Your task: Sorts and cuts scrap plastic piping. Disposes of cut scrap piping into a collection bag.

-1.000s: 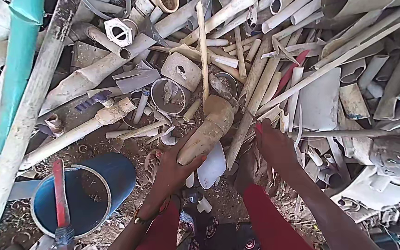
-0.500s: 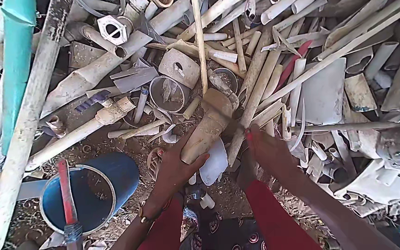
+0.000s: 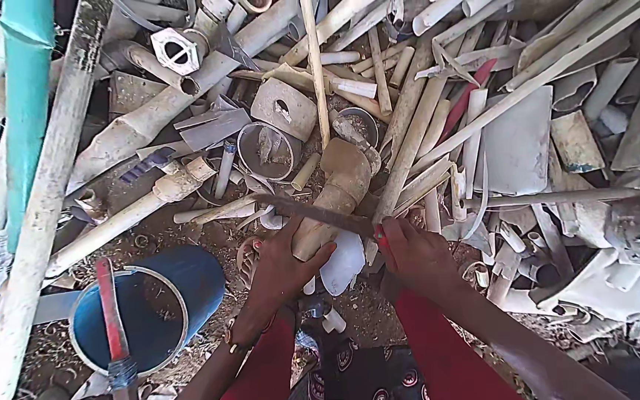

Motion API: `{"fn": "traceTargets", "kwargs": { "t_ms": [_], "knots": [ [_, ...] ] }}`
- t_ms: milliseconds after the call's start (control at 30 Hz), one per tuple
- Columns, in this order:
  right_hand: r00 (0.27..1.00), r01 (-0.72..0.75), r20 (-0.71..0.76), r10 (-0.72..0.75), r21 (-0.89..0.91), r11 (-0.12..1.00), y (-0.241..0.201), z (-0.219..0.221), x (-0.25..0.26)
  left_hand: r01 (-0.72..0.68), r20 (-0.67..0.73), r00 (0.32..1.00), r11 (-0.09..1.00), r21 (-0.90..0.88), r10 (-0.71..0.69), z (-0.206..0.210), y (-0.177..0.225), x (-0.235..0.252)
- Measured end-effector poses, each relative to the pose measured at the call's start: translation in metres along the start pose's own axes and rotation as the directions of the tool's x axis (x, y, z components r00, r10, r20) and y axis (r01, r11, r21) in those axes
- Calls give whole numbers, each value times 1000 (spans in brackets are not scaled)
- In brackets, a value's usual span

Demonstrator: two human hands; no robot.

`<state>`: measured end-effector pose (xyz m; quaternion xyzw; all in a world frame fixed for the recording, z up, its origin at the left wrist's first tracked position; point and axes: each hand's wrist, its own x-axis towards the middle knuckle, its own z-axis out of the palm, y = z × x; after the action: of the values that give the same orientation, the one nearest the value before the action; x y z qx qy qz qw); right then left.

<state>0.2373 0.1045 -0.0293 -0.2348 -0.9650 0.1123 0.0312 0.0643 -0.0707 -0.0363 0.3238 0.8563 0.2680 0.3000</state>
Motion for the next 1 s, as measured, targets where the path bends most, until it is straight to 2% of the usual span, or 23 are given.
{"fn": "traceTargets", "kwargs": {
  "t_ms": [33,67,100,133,167,233,300,333,400,433,567,633,700,767,833,933,967,1000],
  "knots": [
    [998,-31,57,31,0,1000,4,6,-1,9,15,1000,1000,-6,-9,1,-2,-2],
    [965,-164,209,158,12,986,10,7,3,25,39,999,1000,-15,-25,1,-4,-4],
    [882,-327,359,305,0,945,20,6,13,39,54,998,999,-20,-38,1,-5,-5],
    [815,-423,419,400,-41,905,29,2,21,43,60,997,999,-23,-42,1,-5,-4],
    [834,-425,369,410,-43,904,34,-1,21,46,56,997,999,-27,-44,2,-5,-4],
    [947,-269,195,255,51,962,22,-6,5,49,54,997,998,-28,-47,1,-5,-5],
    [985,-75,164,59,92,993,1,-8,-6,49,46,998,998,-29,-48,2,-4,-4],
    [981,-37,194,23,67,997,-6,-5,-8,51,44,998,998,-24,-50,3,-3,-4],
    [948,-135,292,127,6,991,-7,1,-4,73,86,994,997,-28,-70,1,-2,-5],
    [947,-162,280,160,-18,987,-5,3,-2,68,85,994,997,-31,-66,2,-1,-5],
    [960,-79,271,65,41,996,-33,-10,-14,77,79,994,997,-20,-75,5,0,-5],
    [919,-148,369,138,-2,989,-27,-13,-5,103,118,988,995,-14,-100,4,-1,-6],
    [909,-184,364,202,-84,979,-17,-14,4,113,126,986,994,-14,-110,4,2,-4],
    [943,-100,309,123,-89,991,-27,-15,-6,109,113,988,994,14,-109,1,4,-4],
    [943,-64,324,78,-54,996,-34,-17,-11,87,88,992,996,32,-90,2,2,-2],
    [859,-206,458,228,-98,974,-19,-22,10,98,105,989,995,21,-100,7,1,-3],
    [872,-202,434,228,-105,974,-19,-21,12,102,100,990,994,26,-104,7,3,-2],
    [925,-144,344,162,-78,986,-22,-16,5,108,101,989,994,34,-111,4,5,0]
  ]
}}
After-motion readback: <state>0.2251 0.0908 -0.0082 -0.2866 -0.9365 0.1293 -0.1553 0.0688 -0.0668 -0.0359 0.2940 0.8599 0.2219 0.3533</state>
